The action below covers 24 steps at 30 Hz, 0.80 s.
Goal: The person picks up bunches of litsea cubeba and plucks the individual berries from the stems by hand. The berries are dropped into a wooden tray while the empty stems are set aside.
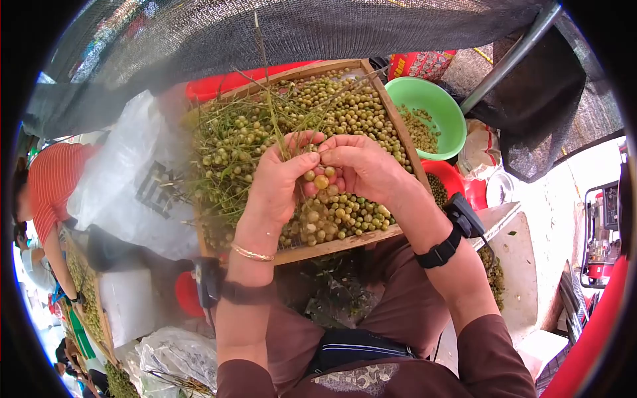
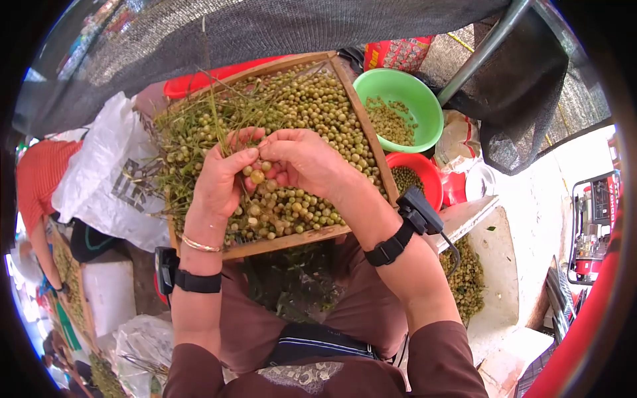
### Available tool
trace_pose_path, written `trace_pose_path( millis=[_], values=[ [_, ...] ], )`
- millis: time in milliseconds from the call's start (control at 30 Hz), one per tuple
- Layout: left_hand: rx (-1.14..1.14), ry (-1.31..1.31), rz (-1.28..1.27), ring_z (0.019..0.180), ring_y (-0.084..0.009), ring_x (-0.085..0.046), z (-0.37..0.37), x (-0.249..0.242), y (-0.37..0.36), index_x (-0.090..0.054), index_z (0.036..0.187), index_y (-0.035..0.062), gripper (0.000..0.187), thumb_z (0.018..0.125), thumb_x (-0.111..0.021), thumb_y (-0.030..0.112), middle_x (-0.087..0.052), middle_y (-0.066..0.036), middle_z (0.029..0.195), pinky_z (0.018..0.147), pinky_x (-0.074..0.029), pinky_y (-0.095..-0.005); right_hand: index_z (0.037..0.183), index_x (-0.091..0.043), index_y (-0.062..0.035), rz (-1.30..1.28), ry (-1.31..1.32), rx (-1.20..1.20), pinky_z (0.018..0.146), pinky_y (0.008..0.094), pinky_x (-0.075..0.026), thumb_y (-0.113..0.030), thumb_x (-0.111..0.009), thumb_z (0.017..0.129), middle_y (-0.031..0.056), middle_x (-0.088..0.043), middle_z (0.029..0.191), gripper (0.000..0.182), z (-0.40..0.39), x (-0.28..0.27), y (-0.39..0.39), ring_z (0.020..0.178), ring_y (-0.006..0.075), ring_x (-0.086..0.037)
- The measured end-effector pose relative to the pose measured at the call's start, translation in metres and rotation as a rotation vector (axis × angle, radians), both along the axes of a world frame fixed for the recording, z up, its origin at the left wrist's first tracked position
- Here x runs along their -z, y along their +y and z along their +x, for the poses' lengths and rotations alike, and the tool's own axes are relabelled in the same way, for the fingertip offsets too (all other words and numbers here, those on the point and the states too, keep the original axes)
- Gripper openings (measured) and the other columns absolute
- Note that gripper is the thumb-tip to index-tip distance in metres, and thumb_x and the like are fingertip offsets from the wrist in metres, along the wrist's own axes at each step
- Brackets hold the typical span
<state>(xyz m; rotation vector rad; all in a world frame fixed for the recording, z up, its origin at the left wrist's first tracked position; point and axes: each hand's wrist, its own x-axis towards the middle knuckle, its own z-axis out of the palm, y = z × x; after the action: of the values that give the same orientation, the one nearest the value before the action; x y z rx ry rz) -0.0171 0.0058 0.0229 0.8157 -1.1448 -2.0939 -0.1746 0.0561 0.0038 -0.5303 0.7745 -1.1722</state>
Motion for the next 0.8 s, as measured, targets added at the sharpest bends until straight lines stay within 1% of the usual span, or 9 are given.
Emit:
trace_pose_path(
  millis=[167, 233, 267, 367, 467, 567, 600, 667, 800],
  values=[
    [-0.012, 0.064, 0.032, 0.057, -0.0079, -0.056, -0.001, 0.002, 0.001, -0.054, 0.105, 0.0028, 0.025, 0.08, -0.057, 0.002, -0.058, -0.002, 0.074, 0.043, -0.043, -0.0165, 0.084, -0.055, -0.0044, -0.007, -0.053, 0.013, 0.051, 0.0222, -0.046, -0.005, -0.053, 0.08, 0.0034, -0.058, 0.072, 0.005, -0.001, 0.006, 0.002, 0.058, 0.0104, -0.055],
    [-0.037, 0.064, 0.042, 0.056, -0.0078, -0.055, -0.001, -0.003, 0.003, -0.054, 0.104, 0.0024, 0.024, 0.08, -0.057, 0.002, -0.057, -0.002, 0.073, 0.043, -0.042, -0.0166, 0.088, -0.055, -0.0042, -0.094, -0.124, -0.035, 0.054, 0.0203, -0.046, -0.002, -0.048, 0.079, 0.0053, -0.059, 0.082, 0.011, -0.003, 0.01, 0.001, 0.065, 0.0102, -0.056],
    [-0.062, 0.066, 0.047, 0.055, -0.0077, -0.053, -0.001, -0.005, 0.002, -0.055, 0.103, 0.0021, 0.023, 0.08, -0.057, 0.002, -0.057, -0.002, 0.073, 0.042, -0.041, -0.0167, 0.088, -0.055, -0.0042, -0.095, -0.123, -0.039, 0.054, 0.0203, -0.046, -0.002, -0.048, 0.079, 0.0053, -0.059, 0.082, 0.011, -0.003, 0.009, 0.0, 0.065, 0.0102, -0.056],
    [-0.12, 0.107, 0.063, 0.054, -0.0076, -0.052, 0.009, -0.004, -0.008, -0.056, 0.102, 0.0015, 0.022, 0.081, -0.055, 0.002, -0.056, -0.002, 0.072, 0.041, -0.04, -0.0174, 0.089, -0.054, -0.0037, -0.125, -0.183, 0.074, 0.052, 0.0217, -0.044, -0.001, -0.05, 0.077, 0.0048, -0.058, 0.08, 0.013, 0.0, 0.009, -0.001, 0.064, 0.0108, -0.056],
    [-0.189, 0.107, 0.083, 0.055, -0.0074, -0.052, 0.013, -0.003, -0.012, -0.056, 0.103, 0.0018, 0.022, 0.081, -0.055, 0.002, -0.056, -0.002, 0.071, 0.041, -0.039, -0.0176, 0.096, -0.053, -0.003, -0.074, -0.125, 0.012, 0.052, 0.0204, -0.042, -0.003, -0.053, 0.078, 0.0046, -0.057, 0.084, 0.018, 0.003, 0.001, 0.002, 0.068, 0.0102, -0.056],
    [-0.229, 0.082, 0.058, 0.057, -0.009, -0.054, 0.008, -0.001, -0.008, -0.056, 0.102, 0.0018, 0.02, 0.082, -0.055, 0.003, -0.056, -0.003, 0.071, 0.044, -0.041, -0.0187, 0.102, -0.051, -0.0004, -0.09, 0.108, -0.081, 0.047, 0.0177, -0.037, -0.011, -0.061, 0.079, 0.0032, -0.057, 0.082, 0.028, 0.014, -0.004, 0.005, 0.062, 0.0079, -0.054],
    [-0.266, 0.034, 0.016, 0.058, -0.0096, -0.055, 0.006, 0.0, -0.006, -0.056, 0.101, 0.0018, 0.019, 0.082, -0.054, 0.003, -0.056, -0.003, 0.071, 0.044, -0.041, -0.0193, 0.102, -0.051, -0.0004, -0.088, 0.107, -0.079, 0.047, 0.0177, -0.037, -0.011, -0.061, 0.079, 0.0032, -0.057, 0.082, 0.028, 0.015, -0.003, 0.005, 0.062, 0.0079, -0.054],
    [-0.251, 0.038, 0.006, 0.058, -0.0102, -0.056, 0.005, 0.005, -0.007, -0.056, 0.101, 0.0018, 0.019, 0.082, -0.054, 0.003, -0.057, -0.004, 0.071, 0.045, -0.042, -0.0197, 0.097, -0.054, -0.0015, -0.124, 0.245, -0.111, 0.047, 0.0172, -0.037, -0.013, -0.06, 0.082, 0.0044, -0.059, 0.081, 0.02, 0.015, -0.004, 0.007, 0.061, 0.0063, -0.053],
    [-0.247, 0.021, 0.004, 0.055, -0.0105, -0.055, 0.005, 0.009, -0.008, -0.056, 0.101, 0.0026, 0.018, 0.083, -0.055, 0.005, -0.058, -0.004, 0.072, 0.045, -0.041, -0.0194, 0.09, -0.056, -0.0018, -0.134, 0.324, -0.094, 0.043, 0.0175, -0.035, -0.015, -0.06, 0.083, 0.005, -0.06, 0.077, 0.016, 0.016, -0.008, 0.01, 0.057, 0.0062, -0.053]
  ],
)
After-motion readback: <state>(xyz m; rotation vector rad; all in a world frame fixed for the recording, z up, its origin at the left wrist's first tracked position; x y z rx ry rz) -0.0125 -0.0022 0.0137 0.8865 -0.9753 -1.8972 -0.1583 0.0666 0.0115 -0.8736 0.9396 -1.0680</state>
